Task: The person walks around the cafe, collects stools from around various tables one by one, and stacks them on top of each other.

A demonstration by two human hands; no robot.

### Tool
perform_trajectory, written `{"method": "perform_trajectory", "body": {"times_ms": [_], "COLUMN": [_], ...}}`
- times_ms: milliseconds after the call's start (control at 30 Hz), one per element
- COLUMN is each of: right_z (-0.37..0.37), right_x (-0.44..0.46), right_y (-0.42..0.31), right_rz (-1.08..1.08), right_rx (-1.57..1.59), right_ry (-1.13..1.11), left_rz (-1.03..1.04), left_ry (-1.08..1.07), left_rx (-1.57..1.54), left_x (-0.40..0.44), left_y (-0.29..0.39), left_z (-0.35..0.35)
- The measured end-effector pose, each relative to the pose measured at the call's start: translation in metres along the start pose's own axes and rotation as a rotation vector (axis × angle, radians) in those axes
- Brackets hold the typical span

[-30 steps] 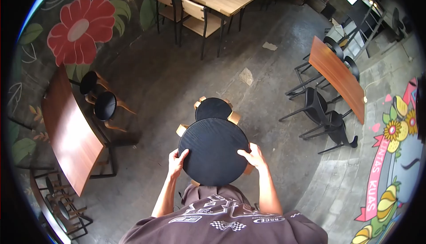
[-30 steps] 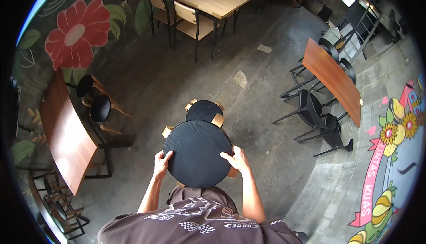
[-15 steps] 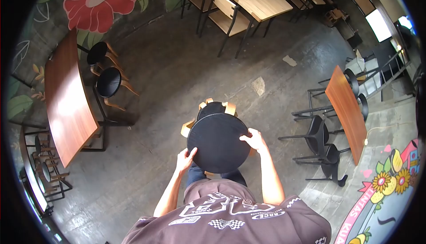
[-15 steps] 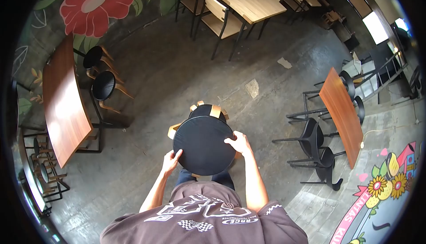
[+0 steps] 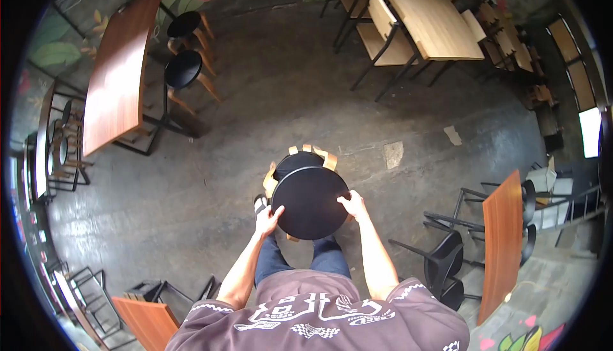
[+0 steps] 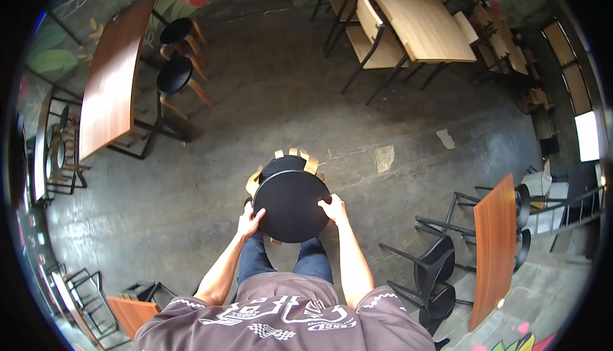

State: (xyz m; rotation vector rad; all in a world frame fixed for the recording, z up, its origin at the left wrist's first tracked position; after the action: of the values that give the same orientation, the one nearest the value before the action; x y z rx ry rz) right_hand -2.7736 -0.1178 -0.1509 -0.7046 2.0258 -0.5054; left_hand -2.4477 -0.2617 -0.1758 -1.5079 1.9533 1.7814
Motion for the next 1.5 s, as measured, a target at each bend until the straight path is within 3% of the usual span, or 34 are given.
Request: {"method": "perform_trajectory", "body": {"times_ms": [133, 167, 300, 500, 667, 767, 867, 933, 1000, 1033, 1100, 1167, 1233, 1333, 1500], "right_z": [0.011, 0.017, 0.042, 0.056, 0.071, 0.071, 0.067, 0.061, 0.054, 0.057, 0.059, 0.086, 0.092, 0.135, 0.259], "right_x": [0.062, 0.074, 0.129, 0.175, 0.203, 0.197, 0.192, 0.175, 0.147, 0.135, 0.098, 0.097, 0.036, -0.018, -0.1], "right_y": [0.038, 0.047, 0.068, 0.073, 0.081, 0.072, 0.068, 0.051, 0.019, 0.01, -0.024, -0.017, -0.081, -0.15, -0.293], "right_rz": [0.041, 0.064, 0.088, 0.328, 0.272, 0.255, 0.194, 0.17, 0.039, -0.02, -0.013, -0.073, -0.03, -0.066, -0.193], "right_rx": [-0.01, 0.005, -0.045, 0.072, 0.047, -0.044, -0.061, -0.11, -0.127, -0.169, -0.116, -0.057, 0.104, 0.01, -0.109], "right_ry": [-0.095, -0.111, -0.165, -0.282, -0.309, -0.197, -0.16, -0.175, -0.144, -0.082, -0.17, -0.384, -0.627, -0.789, -1.073], "left_rz": [-0.007, -0.108, -0.206, -0.421, -0.45, -0.42, -0.24, -0.192, -0.053, -0.059, -0.071, -0.113, -0.086, -0.09, 0.109], "left_ry": [0.121, 0.135, 0.112, 0.001, 0.141, 0.148, 0.3, 0.323, 0.248, 0.225, 0.219, 0.272, 0.328, 0.398, 0.624], "left_rx": [0.13, 0.233, 0.054, 0.231, 0.157, 0.094, -0.252, -0.261, -0.622, -0.765, -0.894, -0.958, -1.045, -1.122, -1.206], "left_x": [0.038, 0.072, 0.107, 0.164, 0.176, 0.176, 0.16, 0.125, 0.075, 0.049, -0.013, -0.069, -0.115, -0.195, -0.307], "left_y": [0.007, -0.037, -0.042, -0.069, -0.083, -0.097, -0.112, -0.108, -0.085, -0.082, -0.075, -0.082, -0.106, -0.113, -0.147], "left_z": [0.02, 0.033, 0.036, 0.046, 0.048, 0.046, 0.044, 0.035, 0.026, 0.021, 0.008, -0.005, -0.015, -0.055, -0.15]}}
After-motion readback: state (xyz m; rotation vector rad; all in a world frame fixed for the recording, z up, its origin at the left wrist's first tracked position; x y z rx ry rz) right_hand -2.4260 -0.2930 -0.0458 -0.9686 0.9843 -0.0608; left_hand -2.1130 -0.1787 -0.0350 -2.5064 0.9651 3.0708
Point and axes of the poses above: each hand's wrist, its own x-axis towards the middle knuckle, its own z-axis out of the palm, y = z × x, the point moved 3 cm from there along x, towards the middle knuckle, and after that the axes turned 15 degrees about -y, right-handed, at the moved point
